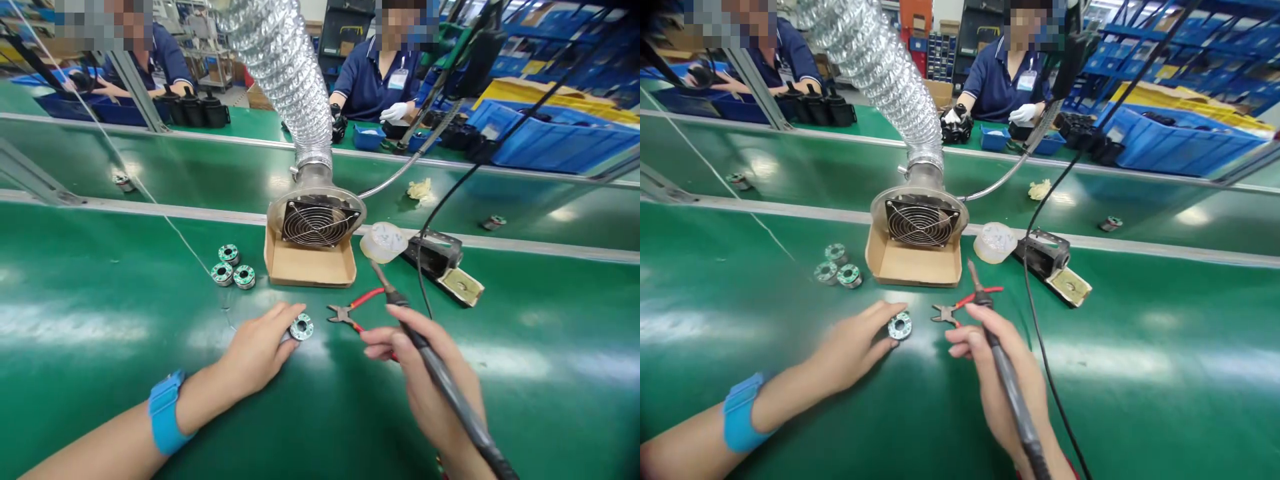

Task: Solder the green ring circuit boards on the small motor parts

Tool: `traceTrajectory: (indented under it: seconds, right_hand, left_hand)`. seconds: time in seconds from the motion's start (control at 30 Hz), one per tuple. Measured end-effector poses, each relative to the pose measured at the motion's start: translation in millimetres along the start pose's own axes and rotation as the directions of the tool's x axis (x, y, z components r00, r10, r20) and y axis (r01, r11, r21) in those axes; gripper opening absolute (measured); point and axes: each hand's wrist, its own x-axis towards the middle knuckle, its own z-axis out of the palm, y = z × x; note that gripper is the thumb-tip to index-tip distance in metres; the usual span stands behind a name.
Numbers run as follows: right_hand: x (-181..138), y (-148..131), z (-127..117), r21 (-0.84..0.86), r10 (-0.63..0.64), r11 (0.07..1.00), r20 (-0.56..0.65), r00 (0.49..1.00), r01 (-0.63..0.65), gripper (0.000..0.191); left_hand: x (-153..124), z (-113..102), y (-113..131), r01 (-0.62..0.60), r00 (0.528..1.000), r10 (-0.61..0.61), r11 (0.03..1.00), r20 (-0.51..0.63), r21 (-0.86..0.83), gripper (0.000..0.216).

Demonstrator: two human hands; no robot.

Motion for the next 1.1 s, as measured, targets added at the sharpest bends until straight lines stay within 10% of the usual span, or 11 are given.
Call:
traceTrajectory:
  seconds: [0.37,0.7,0.8,0.93,1.1]
  right_hand:
    - [-5,22,62,-0.339,-0.416,0.729,0.470,0.778,0.594,0.062]
    - [5,19,67,-0.559,-0.282,0.703,0.348,0.894,0.439,0.037]
    - [3,13,66,-0.553,-0.269,0.732,0.304,0.914,0.399,0.039]
    - [3,-3,54,-0.347,-0.183,0.907,0.182,0.966,0.237,0.042]
    - [6,-22,40,-0.046,-0.102,0.993,0.200,0.975,0.113,0.042]
  left_hand:
    - [-3,9,-16,-0.029,0.989,-0.003,0.976,-0.147,-0.215,0.056]
    - [-2,12,9,-0.061,0.996,0.058,0.997,-0.064,-0.048,0.034]
    - [-1,12,12,-0.065,0.996,0.043,0.953,-0.080,-0.295,0.033]
    - [-9,2,16,-0.008,1.000,-0.013,0.658,-0.022,-0.753,0.039]
    - [-22,-11,20,-0.049,0.997,0.075,0.623,-0.002,-0.781,0.034]
